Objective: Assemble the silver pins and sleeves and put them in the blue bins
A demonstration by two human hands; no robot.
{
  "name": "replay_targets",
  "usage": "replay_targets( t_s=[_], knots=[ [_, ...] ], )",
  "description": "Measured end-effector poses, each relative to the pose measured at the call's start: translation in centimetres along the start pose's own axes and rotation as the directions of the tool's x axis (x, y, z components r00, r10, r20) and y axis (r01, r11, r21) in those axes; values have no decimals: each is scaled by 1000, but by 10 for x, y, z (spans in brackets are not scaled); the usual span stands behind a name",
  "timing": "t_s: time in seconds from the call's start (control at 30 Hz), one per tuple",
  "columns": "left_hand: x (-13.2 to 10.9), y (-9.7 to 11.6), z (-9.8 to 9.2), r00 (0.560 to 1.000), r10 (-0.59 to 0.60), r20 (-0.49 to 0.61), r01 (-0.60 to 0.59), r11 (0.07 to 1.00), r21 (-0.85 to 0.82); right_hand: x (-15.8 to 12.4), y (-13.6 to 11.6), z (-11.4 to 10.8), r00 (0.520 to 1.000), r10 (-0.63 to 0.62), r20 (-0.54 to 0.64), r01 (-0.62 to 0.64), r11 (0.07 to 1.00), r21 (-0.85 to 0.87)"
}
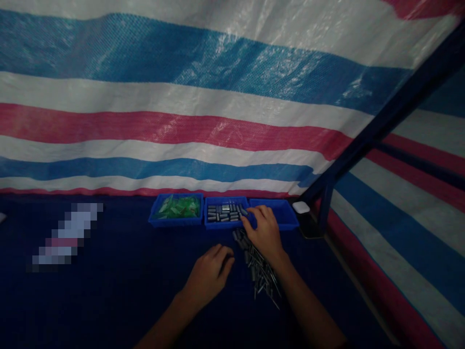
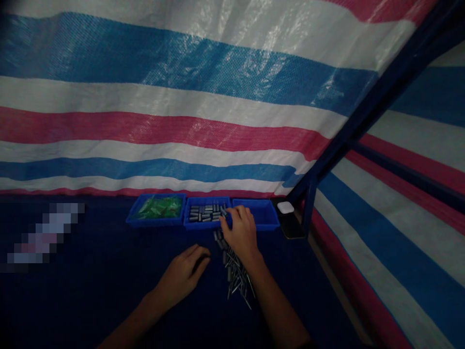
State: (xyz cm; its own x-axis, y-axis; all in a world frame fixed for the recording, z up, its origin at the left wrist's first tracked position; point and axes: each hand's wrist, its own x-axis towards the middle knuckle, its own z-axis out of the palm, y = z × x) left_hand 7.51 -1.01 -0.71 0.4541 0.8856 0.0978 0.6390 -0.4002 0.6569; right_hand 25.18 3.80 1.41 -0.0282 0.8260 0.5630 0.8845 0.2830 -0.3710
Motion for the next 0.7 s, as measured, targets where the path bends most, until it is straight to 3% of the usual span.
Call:
replay_targets(
  t_s=[0.13, 0.33, 0.5, 0.7],
  knots=[
    [9, -3, 13, 999, 33, -28, -27, 981, 195, -11, 7, 1, 997, 49, -59, -50, 999, -21],
    [21, -3, 18, 997, -79, -2, 75, 926, 371, -39, -4, -1, 999, 4, -38, 0, 994, 114],
    [22, -5, 14, 987, -147, -57, 158, 923, 351, -41, -22, 4, 998, -58, 14, 53, 971, 231],
    [20, -11, 8, 991, -110, -72, 123, 970, 210, -45, -29, 8, 982, -137, 132, 98, 959, 266]
  ],
)
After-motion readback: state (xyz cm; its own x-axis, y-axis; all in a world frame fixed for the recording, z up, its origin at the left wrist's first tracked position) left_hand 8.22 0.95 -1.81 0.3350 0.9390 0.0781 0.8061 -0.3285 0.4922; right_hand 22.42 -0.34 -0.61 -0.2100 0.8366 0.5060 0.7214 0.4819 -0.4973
